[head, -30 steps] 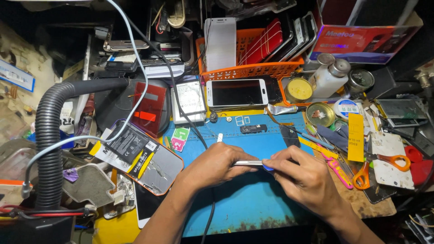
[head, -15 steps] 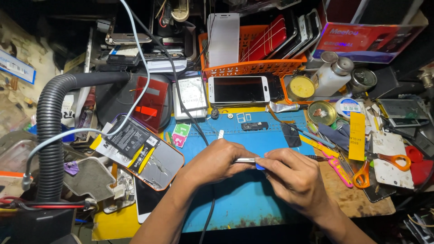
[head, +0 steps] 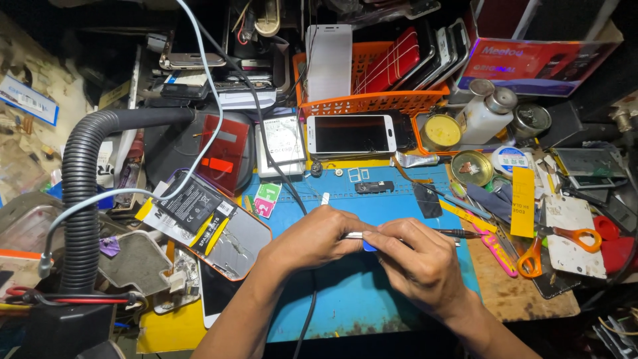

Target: Repairing a smartphone by assembling internal components like the mid-frame and battery.

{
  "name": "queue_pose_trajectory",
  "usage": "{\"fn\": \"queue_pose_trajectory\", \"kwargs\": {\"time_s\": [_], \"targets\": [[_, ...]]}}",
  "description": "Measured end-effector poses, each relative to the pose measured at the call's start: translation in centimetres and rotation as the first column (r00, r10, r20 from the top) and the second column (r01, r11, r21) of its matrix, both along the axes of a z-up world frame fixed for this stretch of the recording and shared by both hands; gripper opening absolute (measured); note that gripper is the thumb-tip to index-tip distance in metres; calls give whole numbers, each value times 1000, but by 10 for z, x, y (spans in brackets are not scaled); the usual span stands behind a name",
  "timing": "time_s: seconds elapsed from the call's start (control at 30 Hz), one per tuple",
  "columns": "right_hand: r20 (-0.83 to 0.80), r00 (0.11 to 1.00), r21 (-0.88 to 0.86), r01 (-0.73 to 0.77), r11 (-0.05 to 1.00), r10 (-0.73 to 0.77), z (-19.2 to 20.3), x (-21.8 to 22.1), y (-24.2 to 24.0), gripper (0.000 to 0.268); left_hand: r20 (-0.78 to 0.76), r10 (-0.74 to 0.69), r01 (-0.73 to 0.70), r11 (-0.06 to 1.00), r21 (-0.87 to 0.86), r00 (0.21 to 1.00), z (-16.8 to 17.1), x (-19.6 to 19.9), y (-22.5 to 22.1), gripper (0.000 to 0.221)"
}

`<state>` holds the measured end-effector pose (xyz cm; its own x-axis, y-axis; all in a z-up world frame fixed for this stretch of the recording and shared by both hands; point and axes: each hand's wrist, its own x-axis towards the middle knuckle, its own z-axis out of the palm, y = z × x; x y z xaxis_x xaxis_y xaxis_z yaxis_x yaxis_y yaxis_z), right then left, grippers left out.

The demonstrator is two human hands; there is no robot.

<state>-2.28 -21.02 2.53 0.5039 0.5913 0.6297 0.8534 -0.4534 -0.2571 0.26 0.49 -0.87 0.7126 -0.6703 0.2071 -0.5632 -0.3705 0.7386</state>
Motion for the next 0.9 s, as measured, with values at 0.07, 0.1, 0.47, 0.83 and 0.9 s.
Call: {"fn": "queue_pose_trajectory", "kwargs": {"time_s": [0.07,0.1,0.47,0.83,0.9], "targets": [[2,1000,4,0,1000,0,4,0,1,15,-23,-4,4,1000,16,1000,8,-1,1,35],[-3,1000,3,1,1000,-1,5,-1,1,15,-52,-8,9,1000,28,999,11,-2,2,37],[0,1000,7,3,1000,-3,5,4,7,13,-77,21,-18,999,42,997,6,-2,1,33],[0,1000,73,-11,997,11,-11,4,-3,20,-240,112,-96,992,75,964,13,-1,5,22],[36,999,155,20,988,-26,-9,4,-5,22,-100,178,-176,984,30,979,20,-3,2,24]]}}
